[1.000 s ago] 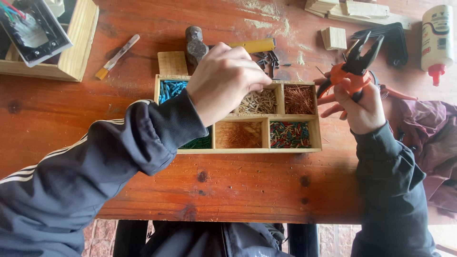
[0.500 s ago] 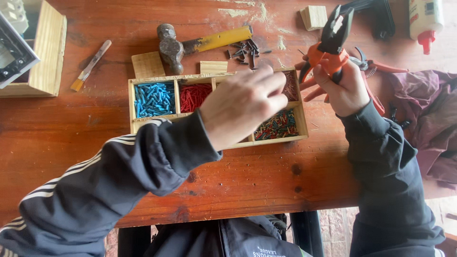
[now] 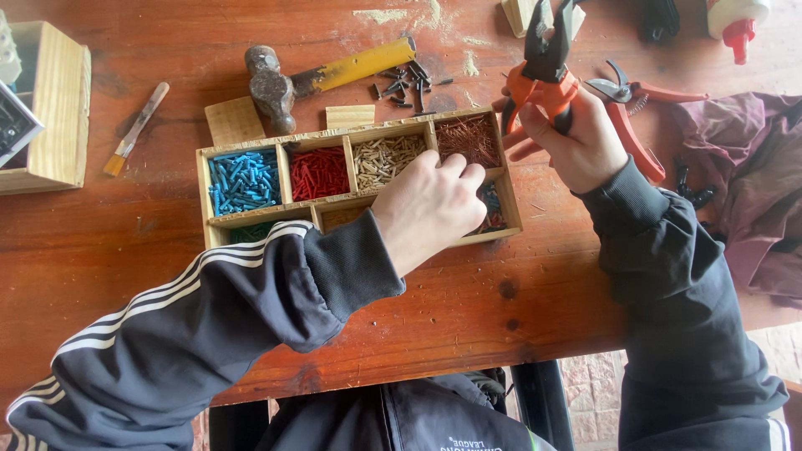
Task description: The person uses pliers to cut small pieces of copper wire from a spool. They repeatedly pick up wire, position it in the pliers, and cut short segments, placing them into a compartmentalized wooden box on the workbench.
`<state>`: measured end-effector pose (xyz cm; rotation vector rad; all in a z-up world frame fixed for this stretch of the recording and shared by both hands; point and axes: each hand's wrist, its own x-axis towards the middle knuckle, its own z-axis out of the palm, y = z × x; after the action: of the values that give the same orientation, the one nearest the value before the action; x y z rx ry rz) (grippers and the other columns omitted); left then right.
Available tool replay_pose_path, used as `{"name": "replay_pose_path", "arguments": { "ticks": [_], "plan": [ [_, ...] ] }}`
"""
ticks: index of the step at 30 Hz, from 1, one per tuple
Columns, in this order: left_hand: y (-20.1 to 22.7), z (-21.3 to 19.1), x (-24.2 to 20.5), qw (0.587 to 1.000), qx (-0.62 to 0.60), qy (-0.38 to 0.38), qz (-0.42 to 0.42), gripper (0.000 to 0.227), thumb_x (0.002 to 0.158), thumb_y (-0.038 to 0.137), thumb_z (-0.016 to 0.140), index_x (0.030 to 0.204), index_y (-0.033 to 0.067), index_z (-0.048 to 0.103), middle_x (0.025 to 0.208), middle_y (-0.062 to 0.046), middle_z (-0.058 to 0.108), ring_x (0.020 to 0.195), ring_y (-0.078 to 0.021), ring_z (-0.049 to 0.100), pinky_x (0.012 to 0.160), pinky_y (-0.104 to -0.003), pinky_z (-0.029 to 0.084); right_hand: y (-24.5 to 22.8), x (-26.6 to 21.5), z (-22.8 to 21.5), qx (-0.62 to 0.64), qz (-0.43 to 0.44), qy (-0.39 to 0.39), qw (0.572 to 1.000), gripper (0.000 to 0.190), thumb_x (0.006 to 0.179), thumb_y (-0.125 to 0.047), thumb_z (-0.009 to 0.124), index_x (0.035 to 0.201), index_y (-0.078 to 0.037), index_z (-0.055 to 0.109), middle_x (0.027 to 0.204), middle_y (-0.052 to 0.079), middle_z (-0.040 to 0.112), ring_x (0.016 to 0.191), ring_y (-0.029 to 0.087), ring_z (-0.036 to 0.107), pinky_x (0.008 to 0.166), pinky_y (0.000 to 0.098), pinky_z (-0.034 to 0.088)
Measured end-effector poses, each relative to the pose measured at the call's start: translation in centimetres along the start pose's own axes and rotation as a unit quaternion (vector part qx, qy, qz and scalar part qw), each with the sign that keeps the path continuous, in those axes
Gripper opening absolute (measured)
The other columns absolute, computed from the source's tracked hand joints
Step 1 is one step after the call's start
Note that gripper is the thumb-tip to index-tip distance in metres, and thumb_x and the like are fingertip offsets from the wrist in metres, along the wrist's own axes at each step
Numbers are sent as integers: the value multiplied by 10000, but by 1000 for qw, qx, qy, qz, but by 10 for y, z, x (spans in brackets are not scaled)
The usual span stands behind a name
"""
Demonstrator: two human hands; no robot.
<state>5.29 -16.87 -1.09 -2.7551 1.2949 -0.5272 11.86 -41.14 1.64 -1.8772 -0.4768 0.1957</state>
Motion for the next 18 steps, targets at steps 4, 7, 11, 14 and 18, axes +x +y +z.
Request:
{"name": "replay_pose_path", "arguments": {
  "ticks": [4,7,11,14,18],
  "plan": [
    [3,-5,2,1000,7,-16,-4,153,900,204,833,771,286,828,948,-7,726,888,-249,692,774,-429,554,1,1,0,-4,-21,-8,1000,351,1247,-163,524,1532,41,525,1435,245,718,991,387,845,753,470,760],
    [-1,-10,2,1000,8,-3,13,190,923,173,827,758,264,809,930,-2,738,883,-251,685,791,-426,531,4,0,0,-7,-16,-8,1000,373,1253,-183,522,1545,47,558,1309,218,746,982,357,846,770,444,752],
    [-19,-32,-5,998,-1,45,32,208,1015,109,806,856,231,751,932,8,739,805,-191,675,770,-388,545,11,1,1,-11,-3,14,1000,236,1259,-132,560,1362,79,572,1100,201,712,952,353,869,732,419,763],
    [-33,-34,-17,991,-65,108,36,86,1018,126,836,1033,185,776,935,1,749,813,-183,665,786,-377,553,12,3,0,-15,-7,13,1000,244,1256,-141,557,1378,69,576,1088,189,718,950,345,871,717,420,766],
    [-44,-57,-25,942,-297,156,4,138,981,6,778,953,112,693,818,-43,716,754,-268,650,754,-449,566,13,3,0,-4,1,11,1000,262,1251,-195,562,1349,47,544,1060,190,708,922,313,858,696,410,765]
  ]
}}
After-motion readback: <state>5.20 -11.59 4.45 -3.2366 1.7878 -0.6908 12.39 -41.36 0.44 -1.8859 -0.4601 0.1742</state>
